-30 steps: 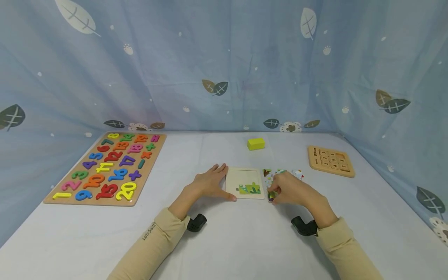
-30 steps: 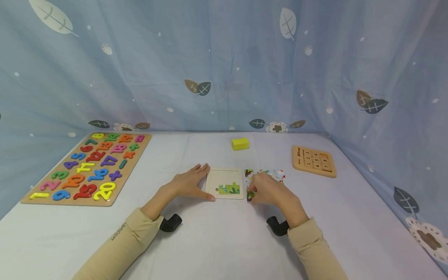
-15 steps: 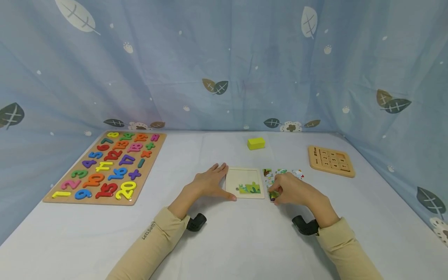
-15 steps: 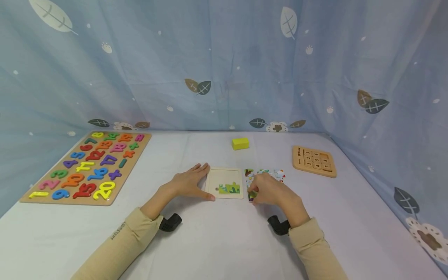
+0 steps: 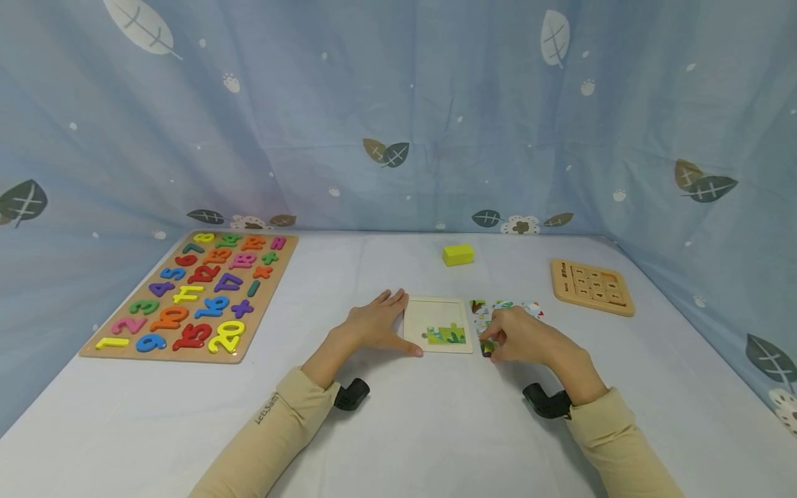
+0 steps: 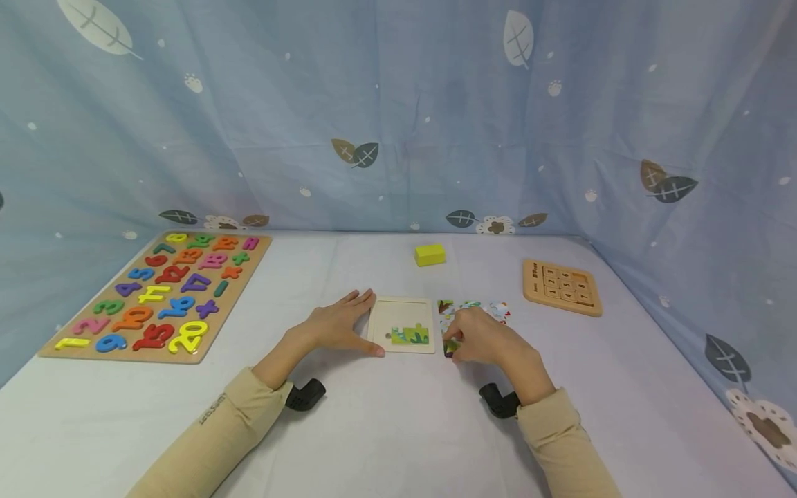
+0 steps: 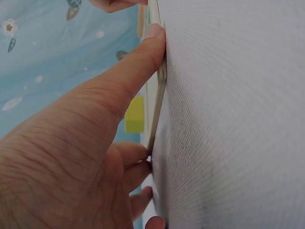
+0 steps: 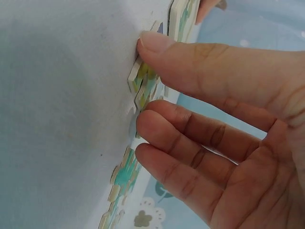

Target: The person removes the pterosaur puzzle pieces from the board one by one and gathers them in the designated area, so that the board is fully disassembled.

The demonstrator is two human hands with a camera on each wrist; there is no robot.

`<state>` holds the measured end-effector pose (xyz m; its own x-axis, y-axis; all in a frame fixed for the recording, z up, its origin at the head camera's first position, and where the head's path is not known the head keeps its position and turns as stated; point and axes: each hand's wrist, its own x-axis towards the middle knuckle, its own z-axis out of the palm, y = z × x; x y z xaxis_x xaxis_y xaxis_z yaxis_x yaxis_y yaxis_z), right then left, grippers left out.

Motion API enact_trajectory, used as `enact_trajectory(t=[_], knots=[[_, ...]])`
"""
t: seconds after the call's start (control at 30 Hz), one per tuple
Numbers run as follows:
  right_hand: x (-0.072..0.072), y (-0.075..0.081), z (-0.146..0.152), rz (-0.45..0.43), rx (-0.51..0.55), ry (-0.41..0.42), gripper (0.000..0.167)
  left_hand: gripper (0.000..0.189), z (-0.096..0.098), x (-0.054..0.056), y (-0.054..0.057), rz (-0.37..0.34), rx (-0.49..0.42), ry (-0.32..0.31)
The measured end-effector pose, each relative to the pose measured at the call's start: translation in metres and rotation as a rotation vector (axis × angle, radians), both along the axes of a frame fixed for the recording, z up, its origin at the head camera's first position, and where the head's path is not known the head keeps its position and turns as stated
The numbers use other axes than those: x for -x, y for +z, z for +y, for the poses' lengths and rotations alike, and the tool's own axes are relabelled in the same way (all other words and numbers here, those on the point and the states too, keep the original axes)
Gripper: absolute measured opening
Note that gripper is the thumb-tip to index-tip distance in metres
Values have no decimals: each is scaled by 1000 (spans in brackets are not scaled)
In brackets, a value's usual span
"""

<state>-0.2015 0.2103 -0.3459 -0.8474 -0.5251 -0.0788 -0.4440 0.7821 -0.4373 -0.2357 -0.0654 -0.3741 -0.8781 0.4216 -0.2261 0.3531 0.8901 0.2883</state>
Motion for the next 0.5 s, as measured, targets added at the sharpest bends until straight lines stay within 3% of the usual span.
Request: enact_trajectory(t=[0.27, 0.5], knots=[[1, 7, 1, -5, 22, -12, 31, 114, 0, 1, 0, -6, 7, 0], [6, 18, -3, 58, 18, 12, 31, 113, 0, 0, 1, -8, -4, -2]])
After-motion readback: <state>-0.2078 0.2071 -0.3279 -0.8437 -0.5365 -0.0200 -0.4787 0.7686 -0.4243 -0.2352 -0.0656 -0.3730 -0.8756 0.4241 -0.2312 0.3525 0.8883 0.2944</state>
